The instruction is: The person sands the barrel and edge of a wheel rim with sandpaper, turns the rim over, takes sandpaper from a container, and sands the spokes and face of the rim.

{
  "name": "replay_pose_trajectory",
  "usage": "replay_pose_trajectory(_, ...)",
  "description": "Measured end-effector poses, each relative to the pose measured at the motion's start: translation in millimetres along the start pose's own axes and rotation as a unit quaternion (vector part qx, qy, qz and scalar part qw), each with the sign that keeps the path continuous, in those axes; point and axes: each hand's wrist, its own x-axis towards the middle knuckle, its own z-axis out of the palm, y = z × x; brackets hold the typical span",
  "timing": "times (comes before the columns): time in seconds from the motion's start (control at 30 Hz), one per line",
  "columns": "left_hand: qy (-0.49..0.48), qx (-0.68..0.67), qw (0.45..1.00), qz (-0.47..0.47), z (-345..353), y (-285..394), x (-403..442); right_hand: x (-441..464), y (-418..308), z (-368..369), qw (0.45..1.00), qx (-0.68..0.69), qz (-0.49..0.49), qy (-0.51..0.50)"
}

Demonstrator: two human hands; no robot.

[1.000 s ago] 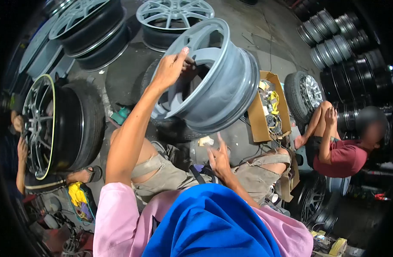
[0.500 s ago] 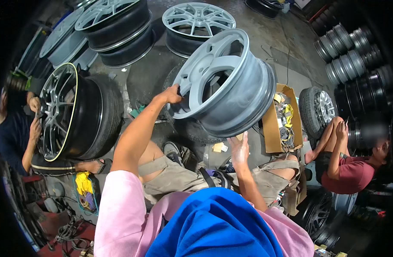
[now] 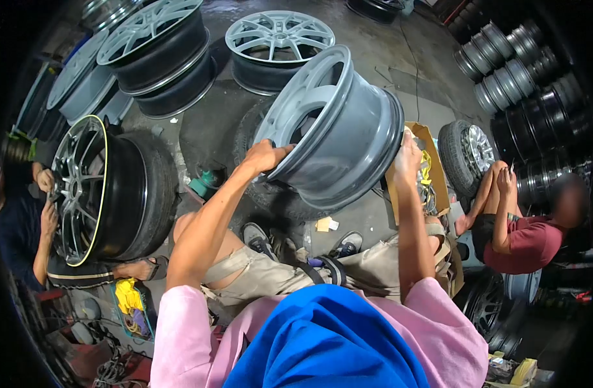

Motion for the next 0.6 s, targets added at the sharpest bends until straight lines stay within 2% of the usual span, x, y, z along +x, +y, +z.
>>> replay_pose_trajectory(0.03, -0.004, -0.01, 1.0, -0.003, -4, 3, -1, -4, -12, 0, 0.986, -0.16, -0.038, 0.003)
replay_pose_trajectory(0.07, 0.0, -0.013, 1.0, -0.003, -6, 3, -2, -15, -22, 0, 0.975, -0.209, -0.073, -0.002)
replay_pose_trajectory(0.13, -0.04, 0.006, 0.999, 0.03, -10, 0, -3, -32, -27, 2, 0.929, -0.207, -0.293, 0.093)
replay_pose_trajectory(0.17, -0.003, 0.016, 0.999, 0.032, -7, 3, -9, -47, -45, -1, 0.896, -0.26, -0.35, 0.08)
replay_pose_trajectory(0.2, 0.0, 0.025, 0.999, 0.031, -8, 6, -10, -55, -56, 2, 0.898, -0.26, -0.346, 0.085)
replay_pose_trajectory(0.27, -0.02, 0.096, 0.995, 0.035, -22, 23, -20, -66, -67, 6, 0.854, -0.268, -0.439, -0.082)
replay_pose_trajectory(0.3, -0.025, 0.098, 0.994, 0.037, -25, 26, -20, -55, -64, 15, 0.833, -0.291, -0.459, -0.1)
replay_pose_trajectory(0.37, 0.019, 0.181, 0.979, 0.097, -32, 23, -20, -7, -57, 38, 0.871, -0.258, -0.402, -0.113)
replay_pose_trajectory(0.4, 0.021, 0.18, 0.979, 0.095, -36, 21, -18, 27, -59, 50, 0.882, -0.272, -0.355, -0.151)
replay_pose_trajectory(0.43, 0.058, 0.146, 0.981, 0.112, -38, 20, -17, 64, -70, 67, 0.859, -0.406, -0.24, -0.2)
replay_pose_trajectory(0.5, 0.14, 0.056, 0.975, 0.164, -38, 20, -11, 140, -32, 107, 0.873, -0.36, -0.214, -0.25)
replay_pose_trajectory(0.53, 0.144, 0.057, 0.974, 0.168, -37, 22, -6, 148, -27, 118, 0.874, -0.358, -0.217, -0.247)
replay_pose_trajectory(0.6, 0.187, -0.039, 0.955, 0.229, -40, 26, 4, 146, -26, 146, 0.913, -0.291, -0.184, -0.22)
